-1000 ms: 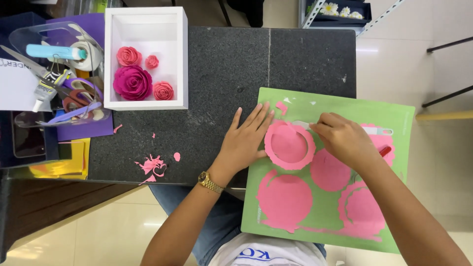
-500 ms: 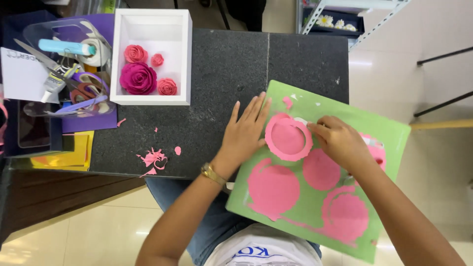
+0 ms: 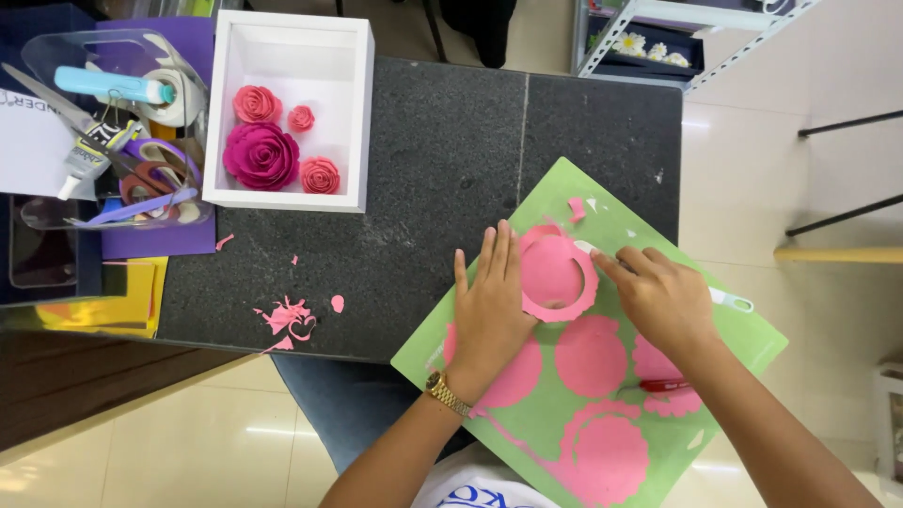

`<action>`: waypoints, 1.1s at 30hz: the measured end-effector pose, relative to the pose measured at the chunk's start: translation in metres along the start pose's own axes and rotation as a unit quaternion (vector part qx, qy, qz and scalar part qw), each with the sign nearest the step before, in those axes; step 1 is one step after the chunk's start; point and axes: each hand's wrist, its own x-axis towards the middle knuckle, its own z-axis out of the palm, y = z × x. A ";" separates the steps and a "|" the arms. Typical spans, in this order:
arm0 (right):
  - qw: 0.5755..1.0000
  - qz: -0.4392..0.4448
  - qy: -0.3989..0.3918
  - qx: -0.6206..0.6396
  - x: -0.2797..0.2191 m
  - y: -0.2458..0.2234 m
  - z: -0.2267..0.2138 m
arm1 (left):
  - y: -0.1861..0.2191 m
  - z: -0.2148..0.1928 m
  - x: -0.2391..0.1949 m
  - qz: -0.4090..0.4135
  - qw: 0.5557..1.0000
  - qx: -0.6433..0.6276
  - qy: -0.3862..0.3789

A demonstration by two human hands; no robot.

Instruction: Lifting pink spiral paper cutouts from an adhesive cutting mat using a small spatula tool.

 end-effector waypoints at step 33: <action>0.988 0.063 -0.037 0.140 0.033 0.088 0.057 | -0.018 0.027 0.162 0.323 0.938 0.124 -0.006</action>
